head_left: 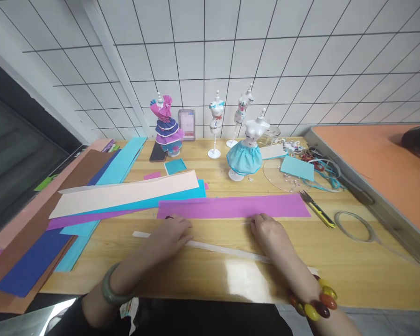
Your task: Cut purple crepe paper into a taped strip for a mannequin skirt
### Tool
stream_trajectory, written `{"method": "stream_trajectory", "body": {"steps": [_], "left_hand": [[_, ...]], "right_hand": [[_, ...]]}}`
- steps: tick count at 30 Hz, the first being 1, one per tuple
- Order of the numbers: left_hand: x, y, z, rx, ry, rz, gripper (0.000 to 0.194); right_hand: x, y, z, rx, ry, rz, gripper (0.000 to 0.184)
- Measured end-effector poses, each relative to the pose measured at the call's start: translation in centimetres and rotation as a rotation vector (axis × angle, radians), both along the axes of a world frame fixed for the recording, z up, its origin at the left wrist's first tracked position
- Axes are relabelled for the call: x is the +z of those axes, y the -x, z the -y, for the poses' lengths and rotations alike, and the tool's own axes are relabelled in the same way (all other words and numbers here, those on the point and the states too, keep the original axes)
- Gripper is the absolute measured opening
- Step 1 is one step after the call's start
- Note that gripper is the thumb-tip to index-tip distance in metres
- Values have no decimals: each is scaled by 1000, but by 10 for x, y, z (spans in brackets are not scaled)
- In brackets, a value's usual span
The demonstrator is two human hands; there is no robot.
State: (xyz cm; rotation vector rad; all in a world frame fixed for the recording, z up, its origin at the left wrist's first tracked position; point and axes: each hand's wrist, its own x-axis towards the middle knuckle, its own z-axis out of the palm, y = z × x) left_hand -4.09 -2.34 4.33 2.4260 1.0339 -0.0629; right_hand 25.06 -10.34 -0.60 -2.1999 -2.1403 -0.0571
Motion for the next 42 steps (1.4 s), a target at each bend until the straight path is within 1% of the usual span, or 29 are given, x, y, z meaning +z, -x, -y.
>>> {"method": "stream_trajectory", "body": {"steps": [3, 5, 13, 19, 23, 28, 31, 33, 35, 38, 40, 42], "left_hand": [[-6, -8, 5, 11, -22, 68, 21], [-9, -16, 9, -8, -16, 96, 19], [-16, -59, 23, -173, -98, 164, 18], [-16, -82, 24, -219, -166, 196, 18], [-18, -93, 23, -241, -222, 205, 19], [-25, -102, 21, -232, -229, 213, 18], [-28, -103, 21, -213, -209, 213, 20], [-31, -103, 20, -212, -202, 224, 21], [-33, -102, 20, -206, -201, 252, 22], [-37, -99, 19, -156, -209, 292, 22], [-38, -98, 19, -116, -233, 315, 20], [-39, -97, 19, -91, -263, 333, 16]], "right_hand": [[-2, -3, -2, 25, 1, -19, 19], [-2, -5, -3, 40, 0, -40, 19], [0, -10, -4, 27, -26, -139, 19], [3, -25, 2, 30, -15, -213, 21], [-4, -25, -2, 61, -8, -193, 21], [-19, -15, -8, 72, -11, -130, 19], [-21, -15, -8, 76, -6, -105, 20], [-19, -22, -5, 60, -7, -98, 23], [-15, -34, 0, 29, -13, -104, 22], [-8, -56, 11, -29, -16, -127, 21], [-6, -66, 19, -77, -6, -174, 25], [-7, -69, 23, -115, 3, -243, 27]]}}
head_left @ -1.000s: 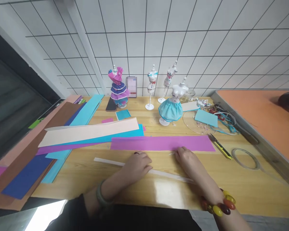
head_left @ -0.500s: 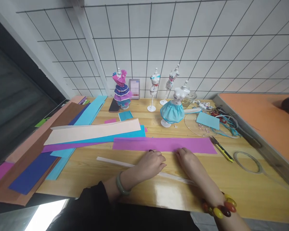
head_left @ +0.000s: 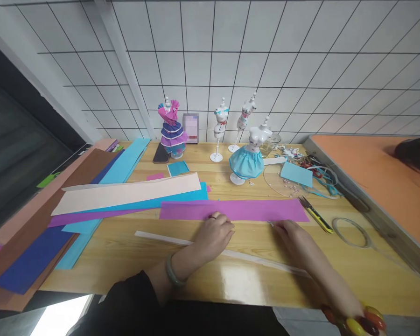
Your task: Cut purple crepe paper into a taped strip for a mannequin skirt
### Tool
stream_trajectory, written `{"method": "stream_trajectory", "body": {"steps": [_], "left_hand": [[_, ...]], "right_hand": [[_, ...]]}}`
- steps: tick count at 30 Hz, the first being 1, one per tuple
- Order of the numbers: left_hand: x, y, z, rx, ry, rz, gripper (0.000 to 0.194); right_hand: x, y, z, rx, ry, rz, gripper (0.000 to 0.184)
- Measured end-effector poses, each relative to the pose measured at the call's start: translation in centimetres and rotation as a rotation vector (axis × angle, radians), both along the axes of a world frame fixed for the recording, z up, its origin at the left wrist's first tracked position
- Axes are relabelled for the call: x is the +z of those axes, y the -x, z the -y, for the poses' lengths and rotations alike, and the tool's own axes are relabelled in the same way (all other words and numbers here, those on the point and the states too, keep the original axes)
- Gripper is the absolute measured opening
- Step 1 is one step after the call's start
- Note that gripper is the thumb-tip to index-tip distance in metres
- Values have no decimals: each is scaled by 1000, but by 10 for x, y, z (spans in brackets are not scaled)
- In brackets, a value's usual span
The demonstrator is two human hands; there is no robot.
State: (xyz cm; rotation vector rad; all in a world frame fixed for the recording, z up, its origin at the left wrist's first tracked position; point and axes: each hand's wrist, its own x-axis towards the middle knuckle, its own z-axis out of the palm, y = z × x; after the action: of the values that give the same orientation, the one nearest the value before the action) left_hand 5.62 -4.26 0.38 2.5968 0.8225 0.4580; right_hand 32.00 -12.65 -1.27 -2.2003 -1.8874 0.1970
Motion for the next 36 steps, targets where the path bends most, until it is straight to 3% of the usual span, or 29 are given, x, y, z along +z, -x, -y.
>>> {"method": "stream_trajectory", "body": {"steps": [9, 14, 19, 22, 29, 36], "left_hand": [[-5, -1, -2, 17, -32, -67, 13], [-2, -1, -3, 11, -33, -87, 12], [0, -1, -2, 16, -43, -96, 11], [0, -2, -1, 25, -48, -111, 12], [1, -2, 0, 49, -29, -122, 12], [1, -4, -1, 73, -30, -122, 12]], "right_hand": [[-9, 13, -11, 13, -26, 64, 24], [1, 13, -6, 56, 0, 4, 25], [23, -16, 4, 8, 47, -304, 30], [33, -44, -1, -84, -35, -315, 29], [58, -111, -52, -283, -114, -144, 26], [74, -163, -118, -333, -174, -118, 19]]}}
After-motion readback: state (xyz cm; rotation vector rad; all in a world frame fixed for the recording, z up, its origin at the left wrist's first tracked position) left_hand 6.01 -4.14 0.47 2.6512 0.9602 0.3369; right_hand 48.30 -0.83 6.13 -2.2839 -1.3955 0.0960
